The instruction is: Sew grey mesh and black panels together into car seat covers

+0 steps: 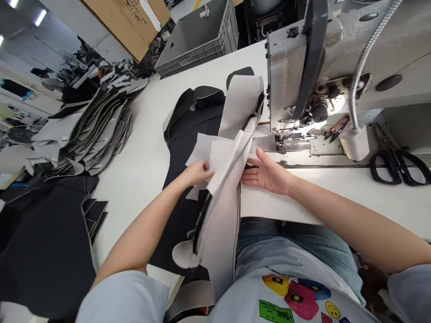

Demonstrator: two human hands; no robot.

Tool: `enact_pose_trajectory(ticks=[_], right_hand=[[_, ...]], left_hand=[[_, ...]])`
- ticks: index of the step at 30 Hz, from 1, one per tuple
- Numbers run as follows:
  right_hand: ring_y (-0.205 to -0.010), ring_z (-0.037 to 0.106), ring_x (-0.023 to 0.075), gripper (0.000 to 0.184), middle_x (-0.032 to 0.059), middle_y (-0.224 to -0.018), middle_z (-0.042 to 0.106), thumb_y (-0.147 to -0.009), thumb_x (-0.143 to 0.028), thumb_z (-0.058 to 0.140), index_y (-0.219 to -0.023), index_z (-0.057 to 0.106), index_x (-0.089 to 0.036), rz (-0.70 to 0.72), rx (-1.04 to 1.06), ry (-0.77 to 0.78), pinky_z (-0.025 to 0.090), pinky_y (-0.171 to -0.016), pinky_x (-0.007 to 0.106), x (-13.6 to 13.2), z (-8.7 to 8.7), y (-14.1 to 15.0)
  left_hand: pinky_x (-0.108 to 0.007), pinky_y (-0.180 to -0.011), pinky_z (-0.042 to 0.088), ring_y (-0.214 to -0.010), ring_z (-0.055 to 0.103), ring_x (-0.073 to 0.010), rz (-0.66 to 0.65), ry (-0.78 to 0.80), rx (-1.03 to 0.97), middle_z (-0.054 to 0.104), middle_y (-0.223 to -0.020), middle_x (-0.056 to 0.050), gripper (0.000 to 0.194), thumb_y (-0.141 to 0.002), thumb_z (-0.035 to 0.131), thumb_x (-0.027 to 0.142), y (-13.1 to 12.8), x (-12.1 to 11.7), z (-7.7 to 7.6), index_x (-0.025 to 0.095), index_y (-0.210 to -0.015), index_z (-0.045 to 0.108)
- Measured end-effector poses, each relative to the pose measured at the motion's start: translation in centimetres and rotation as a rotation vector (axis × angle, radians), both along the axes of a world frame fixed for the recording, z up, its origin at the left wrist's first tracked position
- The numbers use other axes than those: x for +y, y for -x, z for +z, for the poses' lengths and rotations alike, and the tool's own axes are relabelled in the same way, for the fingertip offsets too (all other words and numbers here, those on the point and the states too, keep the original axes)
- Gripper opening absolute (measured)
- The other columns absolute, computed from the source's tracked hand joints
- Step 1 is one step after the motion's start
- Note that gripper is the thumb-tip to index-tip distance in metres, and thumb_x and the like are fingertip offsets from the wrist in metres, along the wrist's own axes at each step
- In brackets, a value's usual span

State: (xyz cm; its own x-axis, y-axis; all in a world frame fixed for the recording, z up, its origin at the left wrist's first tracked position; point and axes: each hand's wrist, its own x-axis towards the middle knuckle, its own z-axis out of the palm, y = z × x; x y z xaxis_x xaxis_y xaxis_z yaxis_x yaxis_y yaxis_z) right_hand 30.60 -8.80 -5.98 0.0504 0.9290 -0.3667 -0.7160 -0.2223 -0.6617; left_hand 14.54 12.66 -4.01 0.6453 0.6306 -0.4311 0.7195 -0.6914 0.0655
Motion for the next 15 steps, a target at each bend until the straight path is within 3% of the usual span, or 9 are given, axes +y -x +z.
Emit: enact_pose_trajectory(ticks=[2, 4, 6, 9, 12, 15], right_hand=[[-0.1, 0.065, 0.0256, 0.079, 0.0187, -0.112, 0.064, -0.086, -0.071, 0.035, -0.139, 0.038, -0.012, 0.007, 0.037, -0.024, 0.05, -0.094, 0.047, 0.1, 0.5, -0.4], [-0.097, 0.065, 0.0254, 0.077, 0.0164, -0.106, 0.065, -0.087, -0.07, 0.034, -0.138, 0.04, -0.013, 0.02, 0.031, -0.028, 0.05, -0.094, 0.047, 0.3, 0.7, -0.4], [-0.095, 0.066, 0.0256, 0.077, 0.0151, -0.103, 0.066, -0.087, -0.07, 0.035, -0.14, 0.036, -0.014, 0.034, 0.016, -0.009, 0.05, -0.093, 0.048, 0.6, 1.1, -0.4], [-0.091, 0.066, 0.0266, 0.076, 0.0142, -0.098, 0.066, -0.086, -0.069, 0.036, -0.139, 0.034, -0.014, 0.071, -0.012, 0.029, 0.052, -0.088, 0.052, 1.8, 2.1, -0.2], [-0.087, 0.066, 0.0258, 0.06, 0.0122, -0.097, 0.066, -0.088, -0.063, 0.043, -0.127, 0.045, -0.018, 0.089, -0.052, 0.059, 0.054, -0.081, 0.051, 3.9, 3.1, 0.7], [-0.081, 0.065, 0.0216, 0.034, 0.009, -0.095, 0.067, -0.088, -0.04, 0.056, -0.113, 0.052, -0.018, 0.041, -0.051, 0.129, 0.056, -0.078, 0.045, 5.6, 2.7, 2.6]], left_hand=[[-0.038, -0.075, 0.05, -0.09, 0.062, -0.0323, -0.062, 0.046, 0.008, 0.065, -0.088, -0.011, 0.042, -0.075, 0.056, 0.058, 0.2, -0.5, 0.5, 0.017, -0.082, 0.064], [-0.043, -0.086, 0.048, -0.11, 0.054, -0.0387, -0.092, -0.035, -0.071, 0.059, -0.113, -0.016, 0.05, -0.069, 0.064, 0.055, 0.3, -1.0, 0.6, 0.017, -0.1, 0.063], [-0.048, -0.094, 0.044, -0.121, 0.046, -0.0428, -0.029, -0.131, -0.165, 0.048, -0.131, -0.021, 0.078, -0.064, 0.071, 0.046, 0.2, -1.2, 0.2, 0.015, -0.131, 0.046], [-0.047, -0.088, 0.048, -0.112, 0.055, -0.041, 0.09, -0.003, -0.228, 0.053, -0.124, -0.023, 0.102, -0.059, 0.076, 0.04, 0.4, -1.2, -0.6, 0.013, -0.144, 0.025], [-0.039, -0.077, 0.053, -0.097, 0.062, -0.0326, 0.112, 0.32, -0.385, 0.062, -0.111, -0.015, 0.093, -0.058, 0.078, 0.036, 1.3, -1.7, -0.3, 0.016, -0.137, 0.033], [-0.036, -0.076, 0.054, -0.094, 0.063, -0.0261, 0.14, 0.59, -0.578, 0.064, -0.106, -0.008, 0.057, -0.071, 0.064, 0.032, 2.5, -4.1, 2.0, 0.021, -0.123, 0.044]])
